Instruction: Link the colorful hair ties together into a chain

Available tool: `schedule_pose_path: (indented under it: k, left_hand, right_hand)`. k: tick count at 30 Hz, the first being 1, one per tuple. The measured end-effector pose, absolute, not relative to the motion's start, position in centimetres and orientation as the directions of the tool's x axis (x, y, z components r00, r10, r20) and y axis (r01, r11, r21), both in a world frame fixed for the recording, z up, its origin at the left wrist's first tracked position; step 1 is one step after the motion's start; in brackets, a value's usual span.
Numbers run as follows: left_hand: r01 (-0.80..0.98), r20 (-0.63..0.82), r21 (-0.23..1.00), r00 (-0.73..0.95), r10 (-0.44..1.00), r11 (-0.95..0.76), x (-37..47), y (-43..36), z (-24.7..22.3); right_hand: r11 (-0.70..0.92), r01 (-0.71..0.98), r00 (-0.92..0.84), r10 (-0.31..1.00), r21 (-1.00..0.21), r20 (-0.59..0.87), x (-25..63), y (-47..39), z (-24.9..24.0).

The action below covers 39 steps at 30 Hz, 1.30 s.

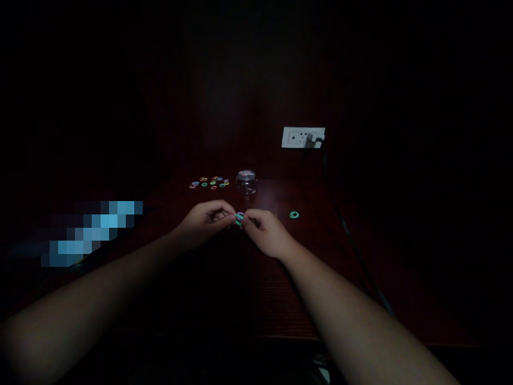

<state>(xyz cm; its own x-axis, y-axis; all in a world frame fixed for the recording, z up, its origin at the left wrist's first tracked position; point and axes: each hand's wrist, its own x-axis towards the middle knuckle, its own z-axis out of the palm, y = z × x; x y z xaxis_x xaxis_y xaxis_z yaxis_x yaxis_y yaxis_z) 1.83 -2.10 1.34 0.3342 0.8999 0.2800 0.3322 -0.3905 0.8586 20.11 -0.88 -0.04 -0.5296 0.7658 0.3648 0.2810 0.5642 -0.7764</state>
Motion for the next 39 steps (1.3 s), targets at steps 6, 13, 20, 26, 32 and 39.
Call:
schedule_pose_path:
  k: [6, 13, 20, 26, 32, 39]
  left_hand:
    - [0.334, 0.293, 0.852, 0.334, 0.896, -0.404, 1.82, -2.05, 1.29]
    - [0.35, 0.274, 0.85, 0.346, 0.897, -0.395, 1.88, -2.11, 1.35]
    - [0.421, 0.264, 0.808, 0.367, 0.892, -0.412, 1.76, -2.16, 1.13]
    - [0.408, 0.232, 0.832, 0.359, 0.904, -0.376, 1.96, -2.16, 1.23]
    - [0.358, 0.211, 0.867, 0.368, 0.906, -0.347, 1.86, -1.98, 1.05]
    - [0.261, 0.178, 0.922, 0.368, 0.912, -0.286, 1.9, -1.75, 0.65]
  right_hand:
    - [0.579, 0.296, -0.535, 0.759, -0.76, 0.37, 20.03, -0.84, -0.12]
    - [0.561, 0.274, -0.511, 0.773, -0.781, 0.376, 19.87, -0.92, -0.03]
    - [0.578, 0.244, -0.476, 0.771, -0.779, 0.423, 19.67, -1.2, 0.37]
    - [0.572, 0.257, -0.466, 0.78, -0.779, 0.418, 19.73, -1.19, 0.43]
    - [0.561, 0.251, -0.453, 0.788, -0.789, 0.416, 19.75, -1.19, 0.44]
    - [0.583, 0.258, -0.447, 0.779, -0.771, 0.439, 19.7, -1.11, 0.34]
